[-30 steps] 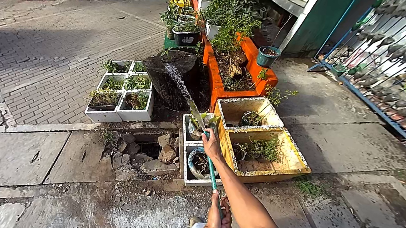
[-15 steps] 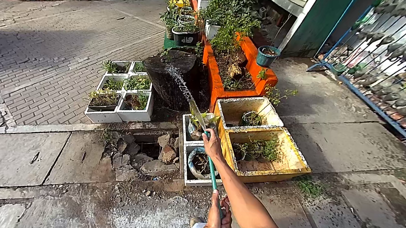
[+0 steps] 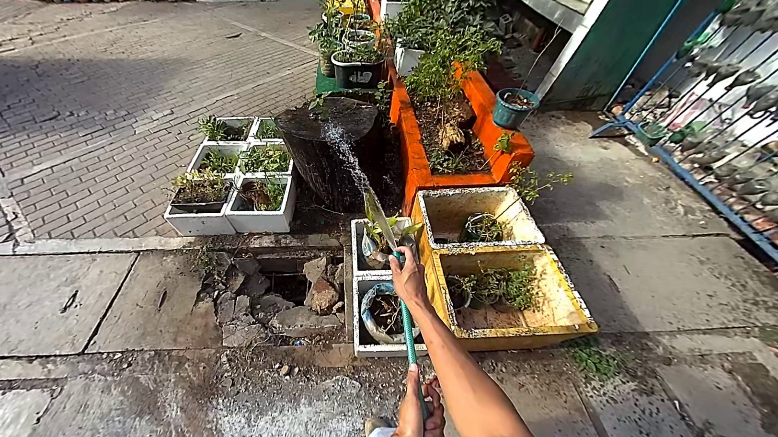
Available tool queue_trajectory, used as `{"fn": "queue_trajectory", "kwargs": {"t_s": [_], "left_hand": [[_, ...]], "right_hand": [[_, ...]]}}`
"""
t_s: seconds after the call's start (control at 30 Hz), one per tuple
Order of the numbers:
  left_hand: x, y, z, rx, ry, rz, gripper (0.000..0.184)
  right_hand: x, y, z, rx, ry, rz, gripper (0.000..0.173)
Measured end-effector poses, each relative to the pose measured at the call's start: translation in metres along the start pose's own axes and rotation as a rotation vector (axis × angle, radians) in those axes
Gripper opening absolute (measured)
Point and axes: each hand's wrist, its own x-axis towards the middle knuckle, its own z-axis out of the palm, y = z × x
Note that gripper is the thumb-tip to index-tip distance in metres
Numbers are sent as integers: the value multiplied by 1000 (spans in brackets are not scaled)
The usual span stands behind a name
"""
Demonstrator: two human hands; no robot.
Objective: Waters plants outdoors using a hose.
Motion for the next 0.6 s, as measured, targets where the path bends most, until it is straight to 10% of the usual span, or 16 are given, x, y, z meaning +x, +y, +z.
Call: {"fn": "queue_trajectory", "kwargs": {"t_s": [0.6], "left_hand": [[-1,-1,-1,-10,-6,1,73]], "right_hand": [[0,1,-1,2,11,2,37]]}}
